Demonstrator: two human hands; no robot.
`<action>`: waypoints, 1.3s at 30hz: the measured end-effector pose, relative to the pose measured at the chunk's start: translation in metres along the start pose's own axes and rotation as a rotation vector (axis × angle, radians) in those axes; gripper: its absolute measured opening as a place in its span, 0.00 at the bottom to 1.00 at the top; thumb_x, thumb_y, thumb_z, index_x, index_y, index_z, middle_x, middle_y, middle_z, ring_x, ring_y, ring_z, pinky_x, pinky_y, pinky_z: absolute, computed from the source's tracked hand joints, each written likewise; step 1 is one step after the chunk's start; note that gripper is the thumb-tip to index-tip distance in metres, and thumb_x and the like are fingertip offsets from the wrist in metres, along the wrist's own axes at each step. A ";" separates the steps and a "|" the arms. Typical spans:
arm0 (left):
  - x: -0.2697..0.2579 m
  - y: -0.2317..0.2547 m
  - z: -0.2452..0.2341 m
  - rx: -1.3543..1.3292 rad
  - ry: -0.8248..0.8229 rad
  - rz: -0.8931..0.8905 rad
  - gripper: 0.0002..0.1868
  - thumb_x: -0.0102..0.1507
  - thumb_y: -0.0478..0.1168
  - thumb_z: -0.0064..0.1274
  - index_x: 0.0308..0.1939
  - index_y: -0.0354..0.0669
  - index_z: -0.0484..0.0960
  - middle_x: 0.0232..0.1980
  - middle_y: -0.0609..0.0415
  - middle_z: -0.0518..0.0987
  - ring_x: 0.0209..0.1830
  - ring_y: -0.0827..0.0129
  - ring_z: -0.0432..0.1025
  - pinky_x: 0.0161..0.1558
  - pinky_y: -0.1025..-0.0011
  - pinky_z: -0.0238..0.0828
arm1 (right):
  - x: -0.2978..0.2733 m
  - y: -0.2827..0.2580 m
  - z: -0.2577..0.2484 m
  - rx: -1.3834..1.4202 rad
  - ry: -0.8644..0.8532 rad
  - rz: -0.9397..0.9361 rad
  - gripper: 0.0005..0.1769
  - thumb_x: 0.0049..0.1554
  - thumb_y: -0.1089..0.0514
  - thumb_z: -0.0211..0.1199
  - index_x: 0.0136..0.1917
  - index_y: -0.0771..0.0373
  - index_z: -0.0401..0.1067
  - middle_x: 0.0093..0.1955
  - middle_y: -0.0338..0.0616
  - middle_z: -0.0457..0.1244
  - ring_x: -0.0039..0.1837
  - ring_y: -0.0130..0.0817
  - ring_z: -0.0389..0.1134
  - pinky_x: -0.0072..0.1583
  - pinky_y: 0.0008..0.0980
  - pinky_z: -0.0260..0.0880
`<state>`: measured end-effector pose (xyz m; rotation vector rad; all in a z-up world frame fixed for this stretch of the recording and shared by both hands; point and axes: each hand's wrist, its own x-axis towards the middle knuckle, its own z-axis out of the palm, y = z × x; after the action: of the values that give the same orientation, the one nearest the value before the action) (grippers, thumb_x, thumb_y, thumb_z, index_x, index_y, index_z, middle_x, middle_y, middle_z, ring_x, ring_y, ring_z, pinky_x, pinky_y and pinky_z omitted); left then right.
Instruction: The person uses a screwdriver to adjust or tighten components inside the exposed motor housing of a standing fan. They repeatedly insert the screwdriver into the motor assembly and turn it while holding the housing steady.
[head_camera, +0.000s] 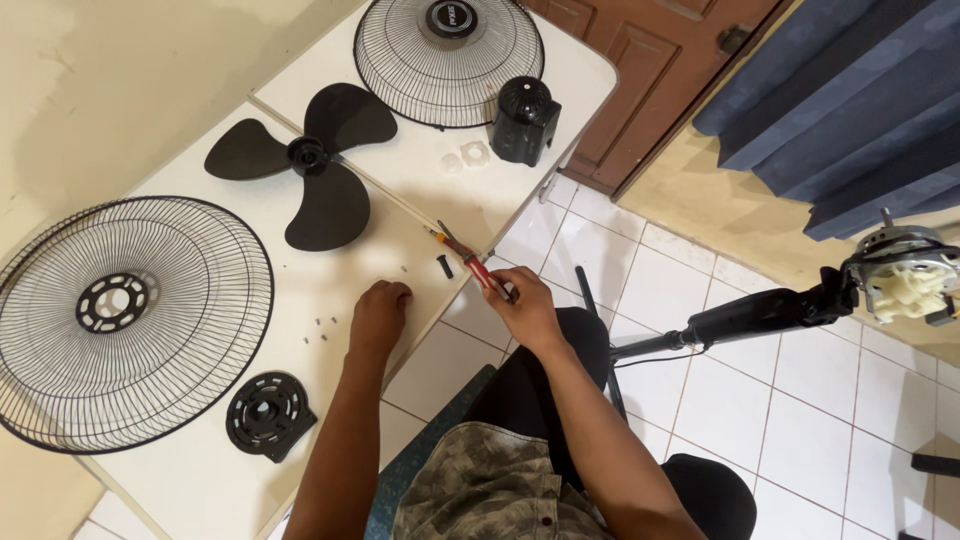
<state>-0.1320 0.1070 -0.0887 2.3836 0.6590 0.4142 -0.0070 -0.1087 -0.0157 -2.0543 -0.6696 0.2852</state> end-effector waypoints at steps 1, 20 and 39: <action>0.000 -0.002 0.000 -0.009 0.001 0.020 0.05 0.62 0.34 0.57 0.39 0.40 0.86 0.41 0.44 0.82 0.42 0.50 0.77 0.48 0.58 0.74 | 0.000 0.001 -0.001 0.001 -0.001 0.008 0.17 0.56 0.52 0.69 0.54 0.64 0.78 0.46 0.43 0.66 0.39 0.31 0.64 0.44 0.31 0.66; 0.052 0.102 -0.007 -1.278 -0.201 -0.209 0.10 0.61 0.28 0.58 0.46 0.25 0.81 0.42 0.46 0.85 0.41 0.62 0.81 0.49 0.66 0.83 | -0.024 0.033 -0.049 0.348 0.030 0.012 0.14 0.59 0.60 0.65 0.57 0.68 0.75 0.48 0.37 0.62 0.43 0.23 0.61 0.45 0.26 0.64; 0.080 0.300 0.112 -1.502 -0.690 -0.028 0.08 0.64 0.30 0.58 0.46 0.28 0.83 0.43 0.44 0.84 0.43 0.62 0.81 0.51 0.66 0.82 | -0.127 0.033 -0.209 0.303 0.528 0.139 0.12 0.57 0.66 0.63 0.55 0.70 0.74 0.52 0.41 0.63 0.46 0.26 0.67 0.47 0.26 0.70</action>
<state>0.0890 -0.1077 0.0296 0.9300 -0.0421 -0.0168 -0.0072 -0.3427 0.0633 -1.7762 -0.1479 -0.0784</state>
